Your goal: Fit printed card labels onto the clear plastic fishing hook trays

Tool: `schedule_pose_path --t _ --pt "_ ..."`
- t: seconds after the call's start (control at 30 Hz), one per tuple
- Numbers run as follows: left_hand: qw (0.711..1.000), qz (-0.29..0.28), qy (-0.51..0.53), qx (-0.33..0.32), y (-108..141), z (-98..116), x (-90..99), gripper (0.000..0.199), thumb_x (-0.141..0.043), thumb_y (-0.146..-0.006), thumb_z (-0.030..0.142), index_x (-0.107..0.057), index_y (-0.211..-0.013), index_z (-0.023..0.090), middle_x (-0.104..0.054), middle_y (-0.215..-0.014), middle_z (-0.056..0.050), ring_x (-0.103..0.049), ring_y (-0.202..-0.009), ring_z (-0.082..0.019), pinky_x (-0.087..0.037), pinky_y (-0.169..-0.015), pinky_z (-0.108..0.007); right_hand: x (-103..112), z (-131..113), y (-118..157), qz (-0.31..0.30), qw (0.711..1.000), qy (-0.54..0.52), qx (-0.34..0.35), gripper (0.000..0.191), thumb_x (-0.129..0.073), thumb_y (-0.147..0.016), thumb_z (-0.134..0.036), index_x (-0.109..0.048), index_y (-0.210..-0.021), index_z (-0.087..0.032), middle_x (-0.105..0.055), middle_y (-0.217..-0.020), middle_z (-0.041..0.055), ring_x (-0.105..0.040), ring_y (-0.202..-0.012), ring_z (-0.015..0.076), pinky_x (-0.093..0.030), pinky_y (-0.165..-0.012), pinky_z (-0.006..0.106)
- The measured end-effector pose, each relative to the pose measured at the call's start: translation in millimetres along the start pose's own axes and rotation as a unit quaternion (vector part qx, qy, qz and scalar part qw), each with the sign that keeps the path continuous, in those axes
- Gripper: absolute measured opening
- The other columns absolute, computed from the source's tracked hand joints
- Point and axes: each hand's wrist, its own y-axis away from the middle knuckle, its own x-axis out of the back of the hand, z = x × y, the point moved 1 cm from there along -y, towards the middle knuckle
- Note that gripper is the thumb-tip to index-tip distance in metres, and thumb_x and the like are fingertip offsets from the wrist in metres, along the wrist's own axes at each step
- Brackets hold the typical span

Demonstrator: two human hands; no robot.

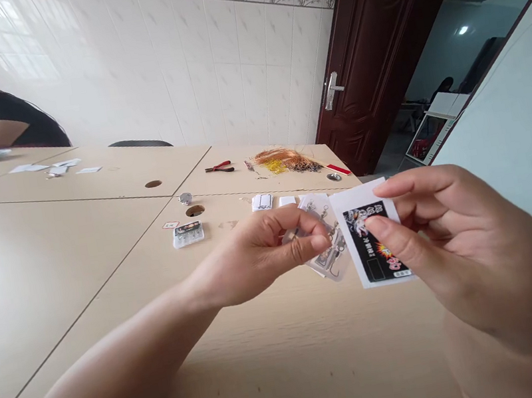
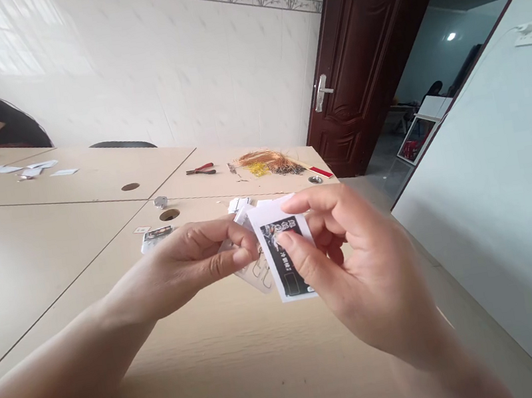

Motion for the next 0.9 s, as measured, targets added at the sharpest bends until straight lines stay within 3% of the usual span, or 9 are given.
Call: schedule_pose_path --t 0.2,0.33,0.5,0.63,0.73,0.9 --pt "0.999 0.018 0.027 0.02 -3 -3 2.5 0.02 -0.069 -0.094 0.035 -0.069 -0.083 0.018 -0.068 -0.084 0.0 -0.061 -0.08 -0.014 -0.049 -0.076 -0.026 7 1 -4 -0.01 1.0 -0.001 0.009 0.011 -0.07 -0.092 -0.024 -0.07 -0.098 -0.034 -0.061 -0.068 -0.003 -0.055 -0.054 0.0114 -0.048 -0.046 0.022" --pt "0.999 0.016 0.045 0.019 -5 -8 5.7 0.016 -0.075 -0.09 0.032 -0.069 -0.085 0.018 -0.068 -0.088 0.0 -0.062 -0.083 -0.014 -0.049 -0.078 -0.027 9 3 -7 -0.025 0.998 -0.051 -0.012 0.023 -0.068 -0.094 -0.022 -0.069 -0.111 -0.037 -0.062 -0.068 -0.0037 -0.057 -0.055 0.0117 -0.049 -0.049 0.023" --pt "0.995 0.052 0.079 0.016 -6 -7 5.4 0.022 -0.08 -0.085 0.037 -0.07 -0.079 0.018 -0.07 -0.081 0.0 -0.062 -0.078 -0.014 -0.05 -0.077 -0.027 14 11 -13 -0.177 0.978 -0.105 -0.034 0.031 -0.062 -0.099 -0.032 -0.061 -0.128 -0.045 -0.071 -0.075 -0.0037 -0.063 -0.058 0.0133 -0.049 -0.048 0.023" --pt "0.994 0.075 0.081 0.02 -7 -6 4.4 0.026 -0.079 -0.085 0.042 -0.074 -0.079 0.018 -0.07 -0.078 0.0 -0.06 -0.074 -0.014 -0.048 -0.072 -0.027 14 15 -17 -0.251 0.965 -0.075 0.012 0.02 -0.058 -0.099 -0.025 -0.069 -0.108 -0.038 -0.074 -0.09 -0.0019 -0.069 -0.076 0.0161 -0.055 -0.062 0.026" --pt "0.994 0.073 0.079 0.017 -7 -6 4.7 0.026 -0.078 -0.086 0.043 -0.075 -0.08 0.018 -0.071 -0.079 -0.001 -0.06 -0.075 -0.014 -0.048 -0.071 -0.026 8 17 -18 -0.254 0.966 -0.027 0.033 0.024 -0.05 -0.097 -0.015 -0.069 -0.093 -0.03 -0.072 -0.089 -0.001 -0.067 -0.076 0.0153 -0.054 -0.065 0.026" --pt "0.996 0.069 0.056 0.007 -8 -6 5.0 0.022 -0.077 -0.089 0.038 -0.074 -0.08 0.019 -0.071 -0.079 0.002 -0.06 -0.076 -0.011 -0.048 -0.073 -0.023 -8 20 -16 -0.188 0.981 0.03 0.031 0.035 -0.04 -0.1 -0.013 -0.069 -0.106 -0.031 -0.067 -0.076 -0.0031 -0.058 -0.061 0.0117 -0.044 -0.053 0.022"
